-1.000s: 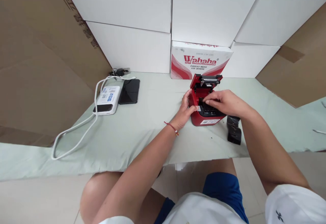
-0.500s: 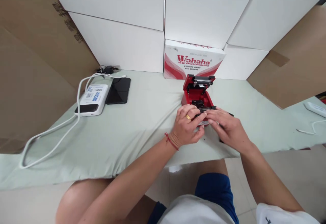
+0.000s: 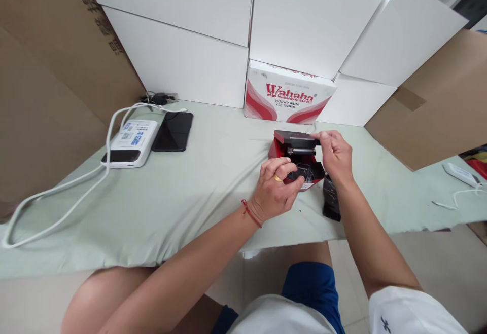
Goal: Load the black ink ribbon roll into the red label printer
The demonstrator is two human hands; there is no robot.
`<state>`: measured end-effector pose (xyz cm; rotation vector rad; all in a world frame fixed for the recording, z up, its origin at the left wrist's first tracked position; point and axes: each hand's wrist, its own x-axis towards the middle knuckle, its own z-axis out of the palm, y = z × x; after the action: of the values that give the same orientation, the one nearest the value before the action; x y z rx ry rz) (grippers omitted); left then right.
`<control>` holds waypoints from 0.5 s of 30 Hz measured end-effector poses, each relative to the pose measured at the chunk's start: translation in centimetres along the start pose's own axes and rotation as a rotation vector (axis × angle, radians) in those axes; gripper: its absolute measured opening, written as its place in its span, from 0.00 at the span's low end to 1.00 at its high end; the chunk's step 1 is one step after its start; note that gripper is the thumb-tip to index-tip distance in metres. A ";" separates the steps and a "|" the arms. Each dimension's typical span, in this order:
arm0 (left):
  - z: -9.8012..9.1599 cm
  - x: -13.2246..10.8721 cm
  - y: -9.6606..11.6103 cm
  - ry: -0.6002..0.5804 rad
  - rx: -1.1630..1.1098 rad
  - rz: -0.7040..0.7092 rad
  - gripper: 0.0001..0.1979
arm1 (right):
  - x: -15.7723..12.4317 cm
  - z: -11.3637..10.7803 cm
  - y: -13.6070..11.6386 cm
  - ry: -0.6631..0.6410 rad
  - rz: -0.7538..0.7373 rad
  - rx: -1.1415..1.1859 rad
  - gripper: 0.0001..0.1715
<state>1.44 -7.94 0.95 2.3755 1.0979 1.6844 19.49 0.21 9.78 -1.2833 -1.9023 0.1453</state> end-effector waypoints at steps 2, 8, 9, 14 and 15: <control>0.0 0.1 0.1 0.029 0.039 0.025 0.14 | -2.0 -0.8 -0.2 -0.033 -0.010 0.004 0.29; -0.6 0.9 0.2 0.076 0.050 0.055 0.14 | -5.7 -1.4 0.7 -0.114 -0.043 0.054 0.24; -0.8 1.1 0.2 0.070 0.013 0.019 0.16 | -5.9 -1.2 0.9 -0.100 -0.037 0.080 0.23; -1.5 1.6 -0.9 0.064 -0.193 -0.299 0.24 | -6.5 0.0 1.7 -0.014 0.008 0.199 0.23; -1.6 1.6 -1.3 0.053 -0.243 -0.357 0.24 | -6.6 0.1 1.8 -0.009 0.016 0.205 0.23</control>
<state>-0.30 -6.67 2.44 1.8710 1.1630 1.6516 21.70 -4.31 5.08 -1.1606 -1.8332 0.3458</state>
